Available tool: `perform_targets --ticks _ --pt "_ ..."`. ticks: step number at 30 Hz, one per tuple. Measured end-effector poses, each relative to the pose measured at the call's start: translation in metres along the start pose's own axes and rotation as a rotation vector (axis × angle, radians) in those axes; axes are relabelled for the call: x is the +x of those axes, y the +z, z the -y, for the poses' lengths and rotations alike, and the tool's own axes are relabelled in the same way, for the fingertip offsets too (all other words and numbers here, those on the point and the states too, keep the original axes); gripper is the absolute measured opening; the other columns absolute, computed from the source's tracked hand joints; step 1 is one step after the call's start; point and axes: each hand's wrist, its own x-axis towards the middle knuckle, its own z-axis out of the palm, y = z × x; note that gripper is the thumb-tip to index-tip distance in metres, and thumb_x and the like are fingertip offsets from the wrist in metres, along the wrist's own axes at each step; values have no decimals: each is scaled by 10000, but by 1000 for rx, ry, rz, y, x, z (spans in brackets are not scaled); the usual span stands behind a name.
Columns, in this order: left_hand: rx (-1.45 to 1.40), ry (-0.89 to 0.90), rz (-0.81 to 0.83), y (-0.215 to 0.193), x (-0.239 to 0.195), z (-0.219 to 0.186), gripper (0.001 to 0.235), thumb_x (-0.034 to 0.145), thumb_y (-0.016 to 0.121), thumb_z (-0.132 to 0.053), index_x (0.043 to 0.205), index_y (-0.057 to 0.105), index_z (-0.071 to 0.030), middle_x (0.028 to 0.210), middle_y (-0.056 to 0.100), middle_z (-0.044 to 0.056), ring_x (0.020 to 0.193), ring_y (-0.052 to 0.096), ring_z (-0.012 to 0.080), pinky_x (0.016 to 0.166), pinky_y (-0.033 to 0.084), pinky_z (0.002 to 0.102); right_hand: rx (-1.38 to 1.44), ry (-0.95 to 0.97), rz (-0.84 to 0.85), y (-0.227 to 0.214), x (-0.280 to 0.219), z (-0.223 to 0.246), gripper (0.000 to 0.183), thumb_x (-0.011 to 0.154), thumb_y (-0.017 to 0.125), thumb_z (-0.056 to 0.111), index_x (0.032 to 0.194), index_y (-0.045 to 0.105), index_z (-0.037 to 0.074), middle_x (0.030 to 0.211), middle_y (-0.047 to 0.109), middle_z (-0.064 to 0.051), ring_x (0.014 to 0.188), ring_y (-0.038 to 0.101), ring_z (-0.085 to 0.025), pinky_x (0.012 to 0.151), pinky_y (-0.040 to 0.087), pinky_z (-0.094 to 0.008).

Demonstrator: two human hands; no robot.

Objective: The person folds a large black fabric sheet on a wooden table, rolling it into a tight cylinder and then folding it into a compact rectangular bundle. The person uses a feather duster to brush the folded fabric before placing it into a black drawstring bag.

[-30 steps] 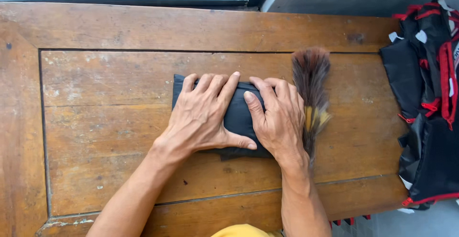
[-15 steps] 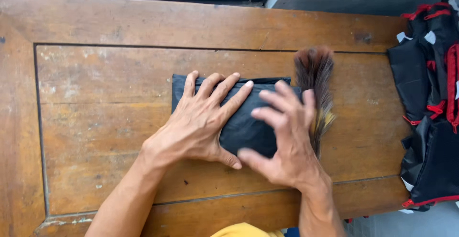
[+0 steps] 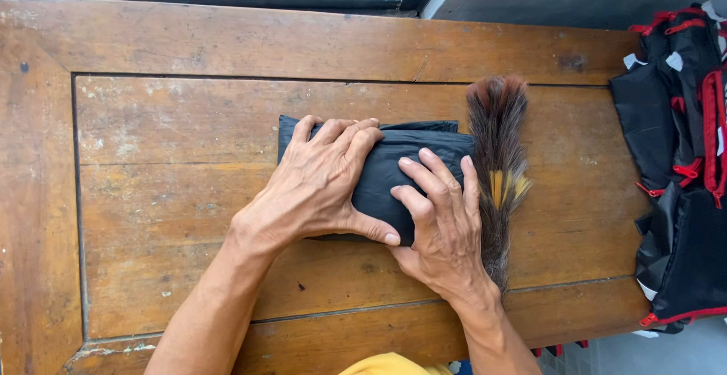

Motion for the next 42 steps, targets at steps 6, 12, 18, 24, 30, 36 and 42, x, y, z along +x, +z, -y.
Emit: perform_targets --ticks 6,12,18,24,30,36,42 --pt "90 -5 28 10 -5 -1 1205 537 537 -954 1310 431 -36 1389 468 152 1159 485 325 950 321 561 -77 25 -68 6 -1 5 363 856 593 306 1130 487 93 1317 516 -120 1292 493 -341 1098 269 -648" --pt "141 -37 56 22 -10 4 1244 582 504 -940 1426 371 -37 1464 413 122 1333 379 306 1091 173 598 7 65 370 -21 6 0 1173 498 834 630 1455 319 188 1527 257 -109 1432 219 -308 1134 52 -605" --pt "166 -80 74 27 -9 -4 1281 613 444 -949 1442 322 19 1499 343 198 1402 290 329 1117 72 617 -28 331 40 -1 37 -18 560 999 281 454 1379 489 99 1410 472 -158 1318 397 -333 1057 258 -500" --pt "143 -103 28 16 -5 -10 1169 703 420 -891 1469 305 -17 1516 341 181 1412 303 318 1137 102 596 -199 293 -2 18 41 -20 486 1016 333 381 1378 504 105 1373 534 -100 1268 470 -299 1006 355 -467" --pt "199 -73 -36 15 -6 -11 791 863 383 -728 1469 373 -218 1503 361 172 1388 334 353 1109 164 633 -292 270 -35 27 39 -24 470 1007 376 360 1384 498 105 1352 548 -90 1233 499 -284 988 389 -437" --pt "203 -82 -63 22 -11 -11 807 843 390 -753 1452 406 -224 1468 425 163 1351 393 349 1113 160 602 248 286 -296 -13 28 -12 397 1033 354 249 1288 535 4 1339 483 -184 1281 454 -305 1131 315 -417" --pt "99 -119 -67 22 -10 -10 828 809 422 -765 1432 414 -221 1438 450 142 1343 387 326 1119 137 579 -273 818 57 -35 -57 -11 736 814 656 297 1470 389 98 1067 486 -229 1002 533 -425 794 468 -535"
